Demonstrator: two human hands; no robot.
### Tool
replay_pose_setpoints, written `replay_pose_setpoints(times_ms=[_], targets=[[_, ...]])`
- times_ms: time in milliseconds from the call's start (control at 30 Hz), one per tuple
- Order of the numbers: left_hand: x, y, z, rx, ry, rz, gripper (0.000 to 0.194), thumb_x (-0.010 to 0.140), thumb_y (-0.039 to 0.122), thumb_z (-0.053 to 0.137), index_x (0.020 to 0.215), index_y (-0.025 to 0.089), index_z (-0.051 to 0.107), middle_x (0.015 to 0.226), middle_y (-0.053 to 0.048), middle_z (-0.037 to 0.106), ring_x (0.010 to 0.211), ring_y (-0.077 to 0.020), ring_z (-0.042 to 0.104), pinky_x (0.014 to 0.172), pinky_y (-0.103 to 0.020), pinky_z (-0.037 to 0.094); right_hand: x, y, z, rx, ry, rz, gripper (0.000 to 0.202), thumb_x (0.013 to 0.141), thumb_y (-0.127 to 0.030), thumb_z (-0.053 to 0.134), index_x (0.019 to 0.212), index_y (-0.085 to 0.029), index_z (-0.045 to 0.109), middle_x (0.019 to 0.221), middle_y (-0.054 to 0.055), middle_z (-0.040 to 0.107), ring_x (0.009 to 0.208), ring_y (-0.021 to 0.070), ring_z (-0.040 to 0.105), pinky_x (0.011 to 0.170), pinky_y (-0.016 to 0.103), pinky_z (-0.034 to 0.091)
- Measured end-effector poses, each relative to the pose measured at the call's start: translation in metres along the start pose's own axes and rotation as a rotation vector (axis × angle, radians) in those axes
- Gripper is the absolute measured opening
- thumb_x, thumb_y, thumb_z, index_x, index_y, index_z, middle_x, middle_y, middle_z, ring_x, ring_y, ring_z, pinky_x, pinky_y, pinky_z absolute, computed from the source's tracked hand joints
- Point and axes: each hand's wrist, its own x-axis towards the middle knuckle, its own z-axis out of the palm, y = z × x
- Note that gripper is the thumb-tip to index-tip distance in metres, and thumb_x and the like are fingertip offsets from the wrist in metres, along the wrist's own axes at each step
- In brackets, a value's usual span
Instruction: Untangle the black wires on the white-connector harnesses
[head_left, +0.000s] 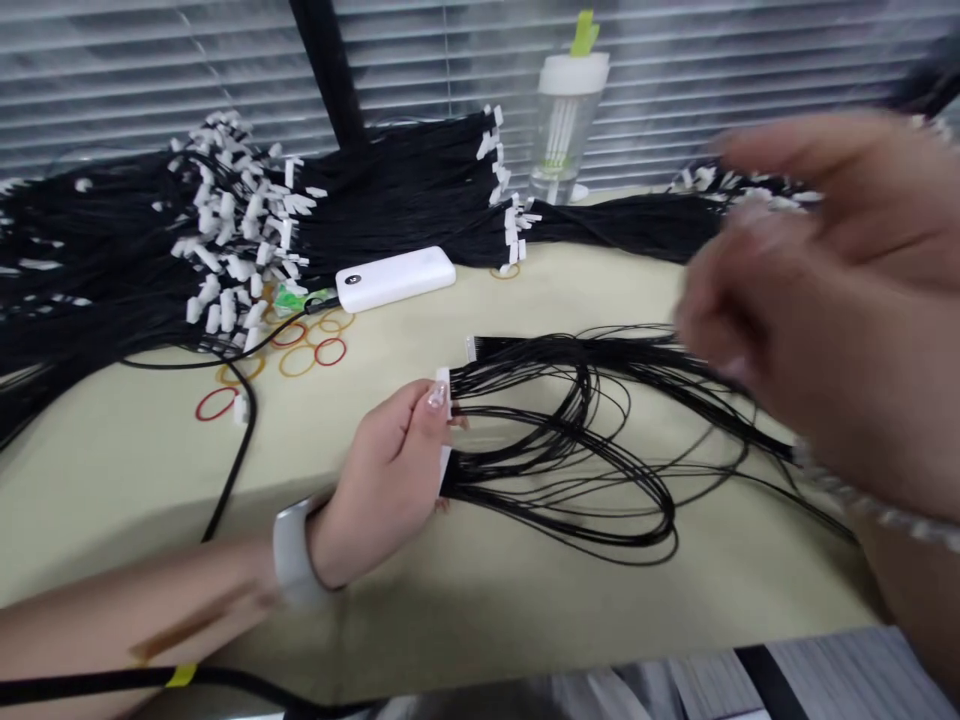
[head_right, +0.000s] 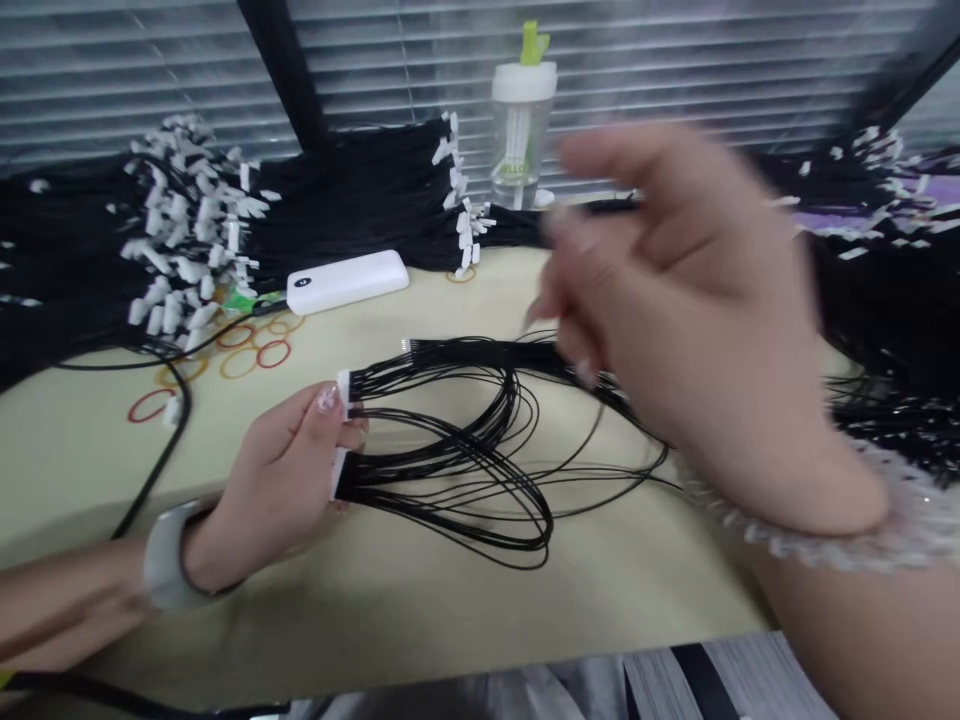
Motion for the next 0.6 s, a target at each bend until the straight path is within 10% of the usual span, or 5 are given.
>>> replay_pose_setpoints(times_ms=[167, 600], targets=[[-0.004, 0.002, -0.001, -0.019, -0.033, 0.027, 0.032, 0.085, 0.041, 0.034, 0.069, 0.018, 0.047, 0.05, 0.005, 0.039, 0.035, -0.0053, 0.038, 0.028, -0.014, 0.033, -0.009, -0.019, 0.031, -0.046, -0.26, -0.122, 0.012, 0.081, -0.023, 0.049, 0.074, -0.017, 0.056, 0.061, -0.004, 0.056, 0.052, 0.0033, 0.049, 0.049, 0.015, 0.036], [-0.002, 0.002, -0.004, 0.097, -0.073, 0.138, 0.033, 0.088, 0.034, 0.03, 0.061, 0.018, 0.041, 0.054, 0.003, 0.042, 0.047, -0.0084, 0.036, 0.04, -0.018, 0.031, -0.024, -0.022, 0.049, -0.304, -0.299, -0.309, 0.023, 0.087, -0.025, 0.034, 0.077, -0.016, 0.052, 0.065, -0.001, 0.052, 0.058, 0.0086, 0.044, 0.053, 0.022, 0.03]])
